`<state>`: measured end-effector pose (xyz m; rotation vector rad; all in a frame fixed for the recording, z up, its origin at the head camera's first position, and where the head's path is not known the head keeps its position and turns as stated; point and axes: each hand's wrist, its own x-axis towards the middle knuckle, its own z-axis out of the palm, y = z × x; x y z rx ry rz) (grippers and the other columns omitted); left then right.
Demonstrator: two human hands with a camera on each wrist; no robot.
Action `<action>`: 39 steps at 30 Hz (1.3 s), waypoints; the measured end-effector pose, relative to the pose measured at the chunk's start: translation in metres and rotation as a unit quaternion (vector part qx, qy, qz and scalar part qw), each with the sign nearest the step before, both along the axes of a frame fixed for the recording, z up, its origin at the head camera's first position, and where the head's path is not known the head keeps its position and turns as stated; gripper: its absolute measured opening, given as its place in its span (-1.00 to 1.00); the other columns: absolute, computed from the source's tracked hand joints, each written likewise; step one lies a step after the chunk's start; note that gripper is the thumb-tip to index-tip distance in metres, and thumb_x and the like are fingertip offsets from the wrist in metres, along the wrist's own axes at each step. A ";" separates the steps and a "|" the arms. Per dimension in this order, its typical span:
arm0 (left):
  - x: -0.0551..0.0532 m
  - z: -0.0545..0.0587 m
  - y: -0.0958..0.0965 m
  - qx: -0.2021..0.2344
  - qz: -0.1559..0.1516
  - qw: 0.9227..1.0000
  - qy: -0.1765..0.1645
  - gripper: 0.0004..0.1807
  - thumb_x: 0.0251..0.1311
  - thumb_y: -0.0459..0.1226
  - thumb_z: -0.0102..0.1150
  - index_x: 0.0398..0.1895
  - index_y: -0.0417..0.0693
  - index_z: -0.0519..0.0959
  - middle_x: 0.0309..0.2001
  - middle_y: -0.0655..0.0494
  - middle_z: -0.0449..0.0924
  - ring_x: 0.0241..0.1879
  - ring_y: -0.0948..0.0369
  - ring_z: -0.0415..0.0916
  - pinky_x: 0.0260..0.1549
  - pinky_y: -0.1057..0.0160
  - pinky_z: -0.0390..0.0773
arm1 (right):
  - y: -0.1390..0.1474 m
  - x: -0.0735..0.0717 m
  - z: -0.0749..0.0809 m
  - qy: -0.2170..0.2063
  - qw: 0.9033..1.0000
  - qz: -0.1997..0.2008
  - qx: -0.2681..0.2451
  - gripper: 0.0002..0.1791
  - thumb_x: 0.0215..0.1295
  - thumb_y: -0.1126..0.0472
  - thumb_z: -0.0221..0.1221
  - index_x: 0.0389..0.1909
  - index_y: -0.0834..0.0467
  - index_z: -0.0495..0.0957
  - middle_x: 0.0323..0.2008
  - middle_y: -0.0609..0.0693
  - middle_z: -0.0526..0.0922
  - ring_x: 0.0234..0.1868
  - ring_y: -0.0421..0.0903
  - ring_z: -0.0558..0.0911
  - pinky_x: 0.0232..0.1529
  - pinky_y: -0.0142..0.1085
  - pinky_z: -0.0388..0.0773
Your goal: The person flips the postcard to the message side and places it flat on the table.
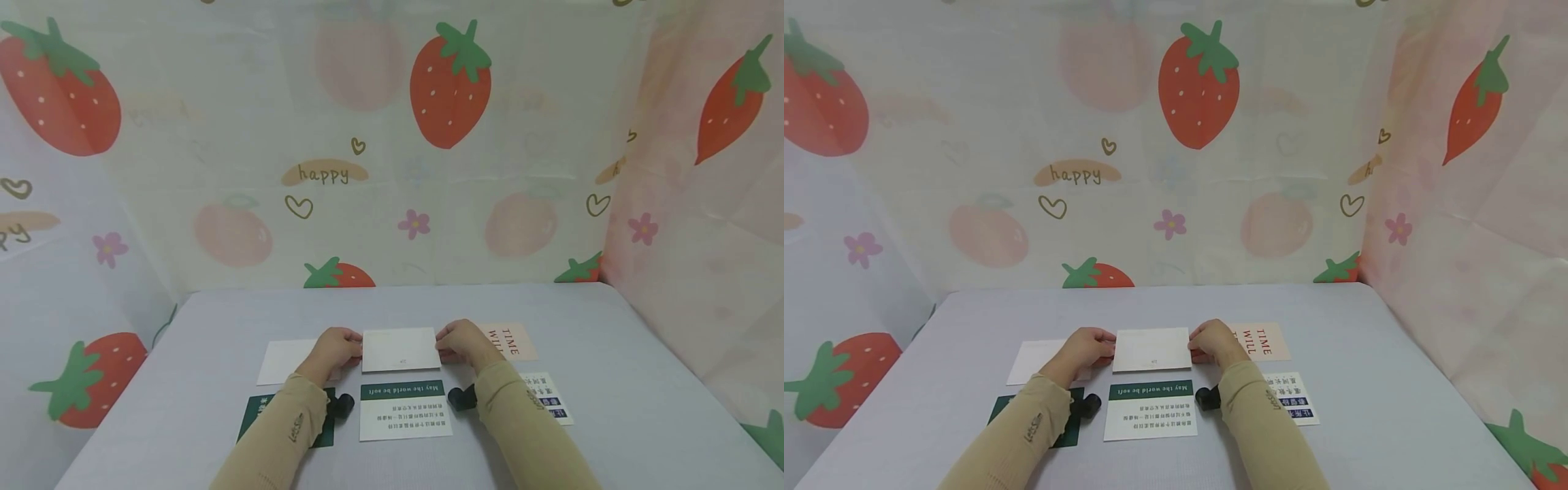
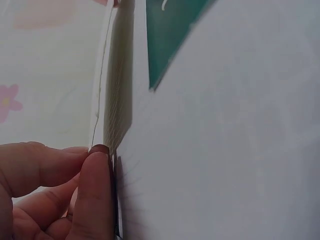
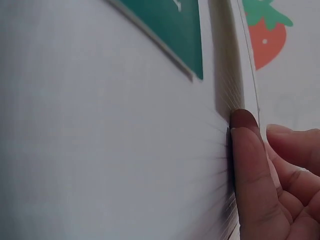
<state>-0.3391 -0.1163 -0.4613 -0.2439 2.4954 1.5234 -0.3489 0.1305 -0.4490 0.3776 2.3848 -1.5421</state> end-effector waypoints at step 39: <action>0.004 0.014 -0.011 0.101 0.001 0.994 -0.050 -0.72 0.25 -0.23 0.00 -0.08 -0.22 0.52 -0.29 -0.06 0.58 -0.37 0.15 0.56 -0.38 0.32 0.59 | 0.019 0.003 0.015 0.004 0.999 0.034 -0.041 -0.72 0.20 0.26 0.14 -0.15 0.37 0.49 -0.30 0.19 0.61 -0.36 -0.04 0.64 -0.31 -0.26 0.61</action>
